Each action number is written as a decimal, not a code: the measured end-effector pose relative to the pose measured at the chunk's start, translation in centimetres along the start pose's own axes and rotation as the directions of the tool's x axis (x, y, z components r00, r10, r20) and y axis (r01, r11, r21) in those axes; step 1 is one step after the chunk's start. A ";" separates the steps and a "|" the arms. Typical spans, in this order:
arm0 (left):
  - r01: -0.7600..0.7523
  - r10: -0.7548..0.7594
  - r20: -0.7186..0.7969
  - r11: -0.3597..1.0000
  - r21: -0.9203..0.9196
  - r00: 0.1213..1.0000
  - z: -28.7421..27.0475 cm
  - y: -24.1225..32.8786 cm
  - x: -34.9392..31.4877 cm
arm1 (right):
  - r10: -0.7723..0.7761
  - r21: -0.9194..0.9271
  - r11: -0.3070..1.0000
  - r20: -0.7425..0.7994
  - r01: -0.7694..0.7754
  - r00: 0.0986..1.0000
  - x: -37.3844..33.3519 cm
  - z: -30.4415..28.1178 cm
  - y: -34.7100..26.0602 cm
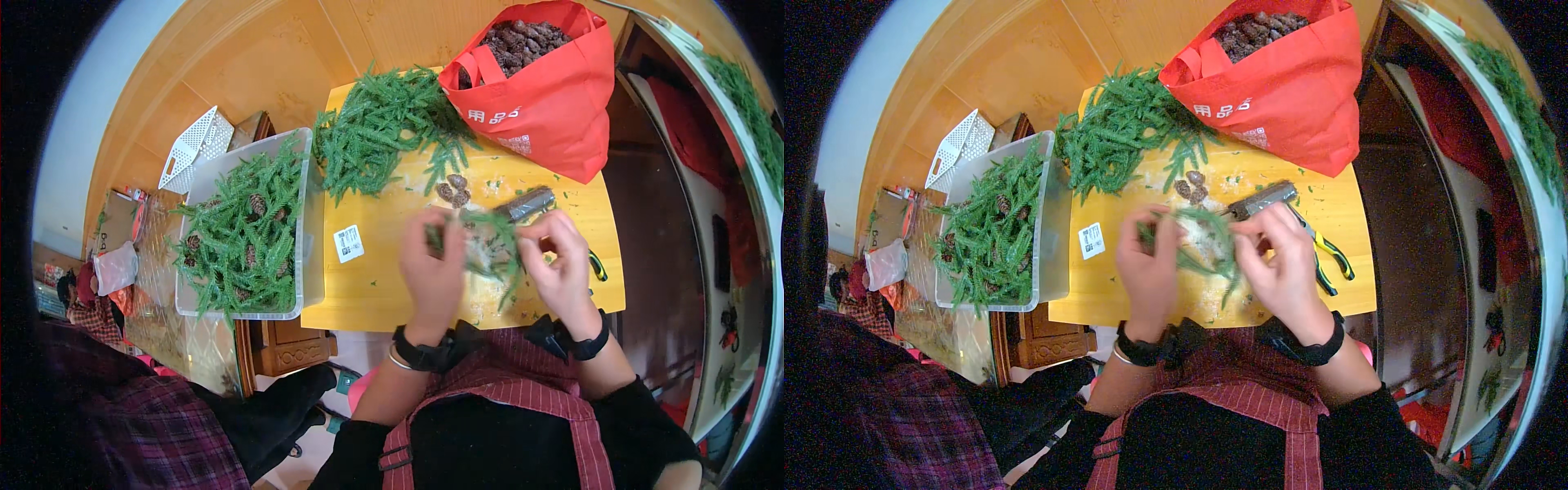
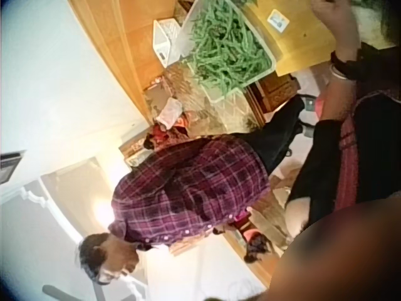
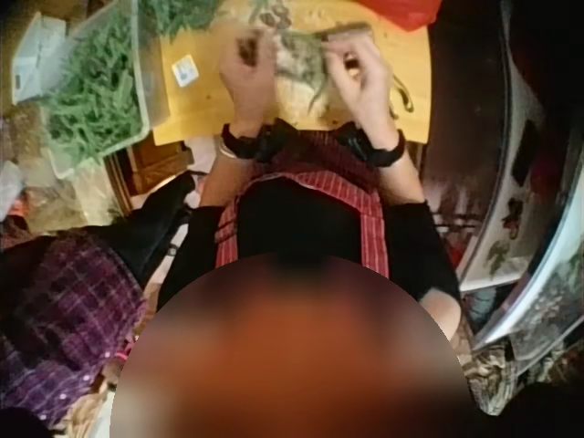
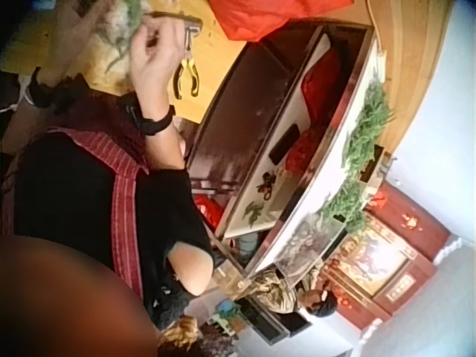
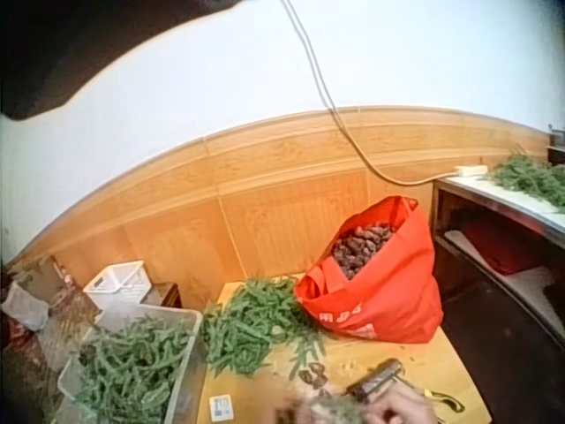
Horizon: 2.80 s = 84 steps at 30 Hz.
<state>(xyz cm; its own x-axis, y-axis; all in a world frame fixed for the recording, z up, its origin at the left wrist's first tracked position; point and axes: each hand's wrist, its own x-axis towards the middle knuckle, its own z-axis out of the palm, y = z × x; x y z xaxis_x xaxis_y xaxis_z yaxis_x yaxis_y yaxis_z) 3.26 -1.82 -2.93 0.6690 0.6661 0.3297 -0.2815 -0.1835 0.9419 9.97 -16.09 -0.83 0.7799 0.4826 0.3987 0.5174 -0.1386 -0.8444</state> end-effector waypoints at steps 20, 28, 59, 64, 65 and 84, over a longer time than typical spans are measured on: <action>0.111 -0.109 0.254 0.994 0.004 0.961 -0.7 0.8 0.1 | 0.216 0.631 0.723 0.180 -0.281 0.960 -0.3 -1.1 1.0; -0.164 0.122 0.418 0.984 0.067 0.900 0.0 1.4 0.3 | 0.064 0.312 0.942 0.201 -0.126 0.978 0.8 -1.4 -0.7; 0.438 -0.297 0.413 0.846 -0.305 0.861 0.1 2.1 -1.3 | -0.078 0.204 0.972 -0.199 0.119 0.977 0.7 -0.3 -0.5; 0.235 -0.189 0.228 0.951 -0.199 0.955 0.8 2.7 -1.7 | -0.233 0.006 0.972 -0.119 0.236 0.965 -0.1 -0.3 -1.0; 0.208 -0.172 0.211 0.965 -0.161 0.962 0.7 2.5 -1.8 | -0.184 0.006 0.983 -0.101 0.186 0.978 -0.1 0.0 -1.1; 0.271 -0.179 0.338 0.930 -0.249 0.924 0.6 2.6 -2.4 | 0.204 0.583 0.785 0.077 -0.210 0.976 0.1 0.1 -1.2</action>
<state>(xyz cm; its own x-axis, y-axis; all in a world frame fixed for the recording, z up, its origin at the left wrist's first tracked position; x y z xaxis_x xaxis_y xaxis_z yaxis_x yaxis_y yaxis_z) 1.37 -4.34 -1.22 0.9008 0.4043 0.1584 -0.2520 0.1897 0.9489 9.34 -15.76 0.18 0.8393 0.5097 0.1892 0.0369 0.2937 -0.9552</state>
